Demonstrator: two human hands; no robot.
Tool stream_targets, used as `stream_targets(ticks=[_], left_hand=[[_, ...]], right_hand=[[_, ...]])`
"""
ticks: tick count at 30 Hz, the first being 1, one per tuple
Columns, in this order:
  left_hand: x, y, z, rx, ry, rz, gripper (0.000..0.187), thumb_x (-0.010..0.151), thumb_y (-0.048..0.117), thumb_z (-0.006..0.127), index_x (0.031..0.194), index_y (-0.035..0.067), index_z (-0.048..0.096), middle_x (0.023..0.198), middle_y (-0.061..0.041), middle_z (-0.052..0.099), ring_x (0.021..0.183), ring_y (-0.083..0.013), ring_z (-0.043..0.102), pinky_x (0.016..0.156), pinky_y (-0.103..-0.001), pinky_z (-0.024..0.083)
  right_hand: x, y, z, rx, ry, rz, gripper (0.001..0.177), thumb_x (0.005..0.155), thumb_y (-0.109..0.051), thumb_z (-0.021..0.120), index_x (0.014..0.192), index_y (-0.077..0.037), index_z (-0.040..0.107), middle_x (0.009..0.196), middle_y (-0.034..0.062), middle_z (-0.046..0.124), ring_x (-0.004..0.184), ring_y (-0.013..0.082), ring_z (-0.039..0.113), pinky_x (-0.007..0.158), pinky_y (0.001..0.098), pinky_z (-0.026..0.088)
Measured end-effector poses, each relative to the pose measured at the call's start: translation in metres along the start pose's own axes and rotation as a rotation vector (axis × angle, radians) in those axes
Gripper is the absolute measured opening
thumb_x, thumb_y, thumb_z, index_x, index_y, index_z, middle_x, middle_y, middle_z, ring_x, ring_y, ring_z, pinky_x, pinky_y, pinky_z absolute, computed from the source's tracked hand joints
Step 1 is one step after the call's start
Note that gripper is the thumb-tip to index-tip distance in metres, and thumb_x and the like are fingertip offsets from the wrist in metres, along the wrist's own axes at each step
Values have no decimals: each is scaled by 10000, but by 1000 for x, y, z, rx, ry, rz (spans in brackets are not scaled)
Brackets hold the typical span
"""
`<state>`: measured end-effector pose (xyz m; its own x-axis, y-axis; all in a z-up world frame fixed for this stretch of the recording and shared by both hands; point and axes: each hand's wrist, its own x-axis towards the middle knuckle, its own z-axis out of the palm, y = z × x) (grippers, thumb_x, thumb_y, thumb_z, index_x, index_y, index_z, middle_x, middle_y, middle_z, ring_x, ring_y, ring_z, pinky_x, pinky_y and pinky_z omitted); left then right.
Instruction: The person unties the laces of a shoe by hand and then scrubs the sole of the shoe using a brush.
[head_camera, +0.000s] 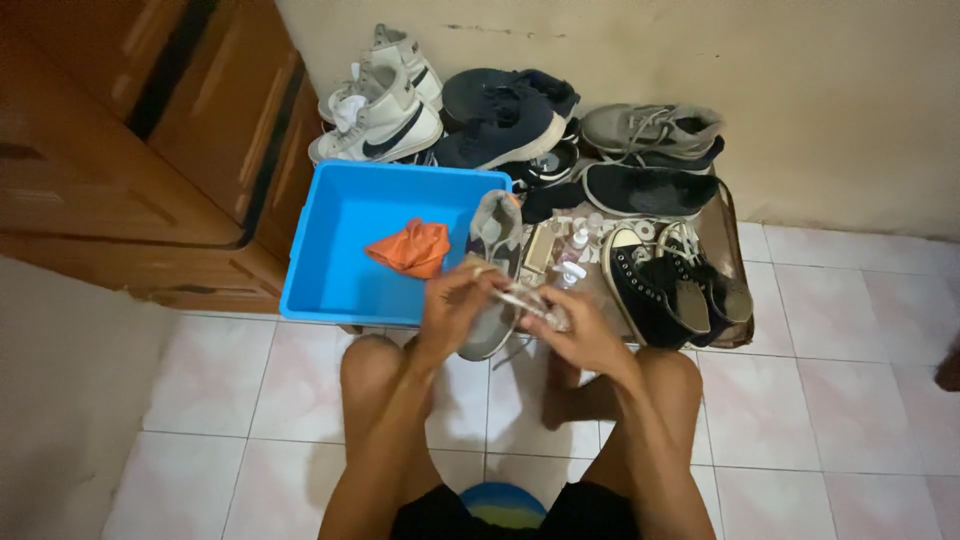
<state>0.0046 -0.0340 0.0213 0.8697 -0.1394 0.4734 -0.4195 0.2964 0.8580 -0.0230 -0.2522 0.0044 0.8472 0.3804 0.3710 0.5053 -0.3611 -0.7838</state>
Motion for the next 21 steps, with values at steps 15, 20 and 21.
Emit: stream_targets(ticks=[15, 20, 21], left_hand=[[-15, -36, 9, 136, -328, -49, 813, 710, 11, 648, 1484, 8, 402, 1392, -247, 574, 1332, -436, 527, 1138, -564, 375], [-12, -25, 30, 250, -383, -70, 344, 772, 33, 731, 1075, -48, 589, 1017, -244, 631, 967, -403, 631, 867, -492, 502], [-12, -21, 34, 296, -407, -82, 181, 798, 42, 767, 900, -72, 670, 857, -242, 656, 810, -389, 676, 751, -462, 557]], right_hand=[[27, -27, -18, -48, 140, -185, 107, 897, -159, 785, 907, -69, 728, 1137, 138, 622, 994, 329, 631, 943, 458, 481], [23, -36, -27, 85, 179, -182, 94, 909, -144, 768, 892, -55, 743, 1108, 146, 651, 986, 304, 672, 938, 437, 501], [21, -35, -30, 137, 168, -190, 114, 904, -140, 769, 876, -34, 739, 1095, 159, 667, 982, 307, 688, 936, 430, 508]])
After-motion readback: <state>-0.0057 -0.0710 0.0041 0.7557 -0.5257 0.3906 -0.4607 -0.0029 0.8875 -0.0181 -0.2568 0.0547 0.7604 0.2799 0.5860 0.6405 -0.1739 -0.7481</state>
